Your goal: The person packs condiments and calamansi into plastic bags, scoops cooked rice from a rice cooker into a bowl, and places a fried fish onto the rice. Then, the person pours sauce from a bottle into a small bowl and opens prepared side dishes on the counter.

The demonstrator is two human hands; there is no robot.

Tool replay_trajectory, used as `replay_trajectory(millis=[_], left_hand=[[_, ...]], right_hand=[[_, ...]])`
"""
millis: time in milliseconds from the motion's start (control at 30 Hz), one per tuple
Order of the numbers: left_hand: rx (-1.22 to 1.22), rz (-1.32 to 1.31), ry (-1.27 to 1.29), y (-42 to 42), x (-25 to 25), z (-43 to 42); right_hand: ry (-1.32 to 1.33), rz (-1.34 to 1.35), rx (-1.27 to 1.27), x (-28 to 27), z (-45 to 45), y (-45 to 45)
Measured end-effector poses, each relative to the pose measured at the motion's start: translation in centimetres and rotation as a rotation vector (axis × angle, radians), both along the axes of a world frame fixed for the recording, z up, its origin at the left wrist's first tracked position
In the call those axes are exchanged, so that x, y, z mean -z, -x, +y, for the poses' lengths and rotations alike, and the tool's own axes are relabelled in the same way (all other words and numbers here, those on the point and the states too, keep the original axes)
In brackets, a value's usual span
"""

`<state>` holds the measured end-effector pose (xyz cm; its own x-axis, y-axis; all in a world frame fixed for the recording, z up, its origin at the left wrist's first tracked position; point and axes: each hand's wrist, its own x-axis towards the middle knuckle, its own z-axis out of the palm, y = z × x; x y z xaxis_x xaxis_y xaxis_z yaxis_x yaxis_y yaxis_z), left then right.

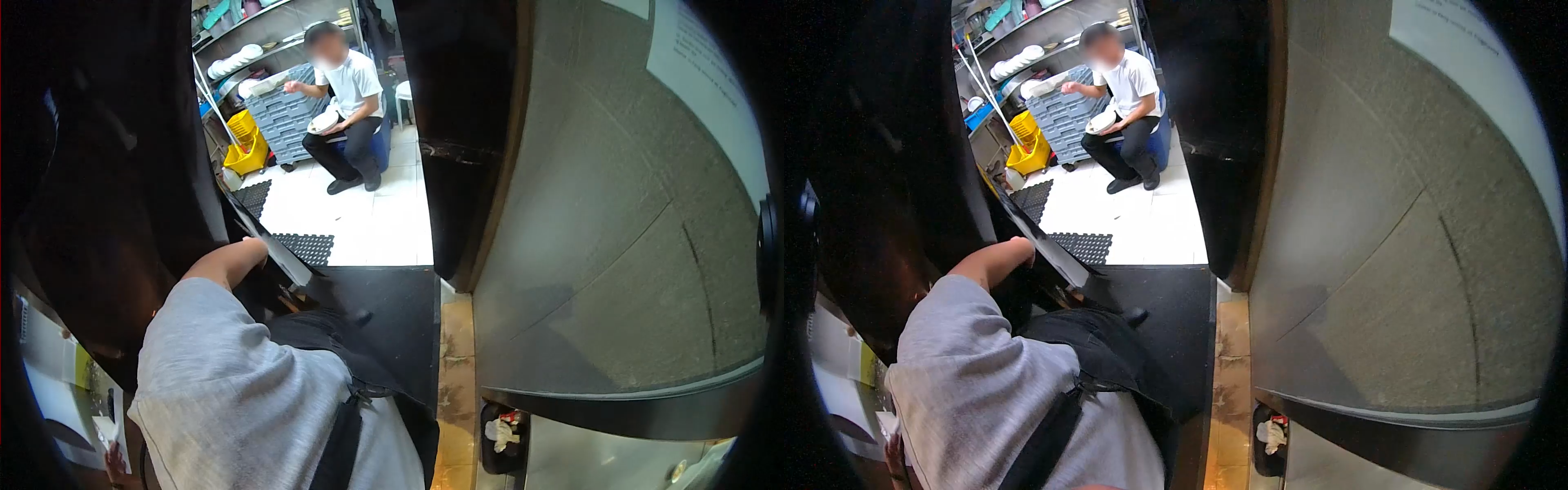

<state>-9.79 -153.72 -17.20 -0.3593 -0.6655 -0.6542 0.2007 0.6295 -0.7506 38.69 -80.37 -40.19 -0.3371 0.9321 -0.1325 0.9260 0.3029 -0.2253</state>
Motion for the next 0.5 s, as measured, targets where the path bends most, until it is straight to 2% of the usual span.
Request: replay_trajectory(millis=[300, 367, 433, 500], left_hand=[[0.033, -0.118, 0.058, 1.3, 1.4, 1.3], [0.121, -0.012, -0.014, 2.2, 0.7, 1.5], [0.075, 0.005, -0.032, 3.6, 1.1, 1.3], [-0.108, 0.022, -0.019, 6.5, 5.8, -2.3]], right_hand=[[0.004, 0.124, -0.073, -2.5, -3.8, 3.3], [0.012, 0.176, -0.080, -3.4, -6.0, 4.9], [0.029, 0.236, -0.099, -4.6, -9.4, 6.9], [0.066, 0.293, -0.122, -5.7, -13.5, 9.3]])
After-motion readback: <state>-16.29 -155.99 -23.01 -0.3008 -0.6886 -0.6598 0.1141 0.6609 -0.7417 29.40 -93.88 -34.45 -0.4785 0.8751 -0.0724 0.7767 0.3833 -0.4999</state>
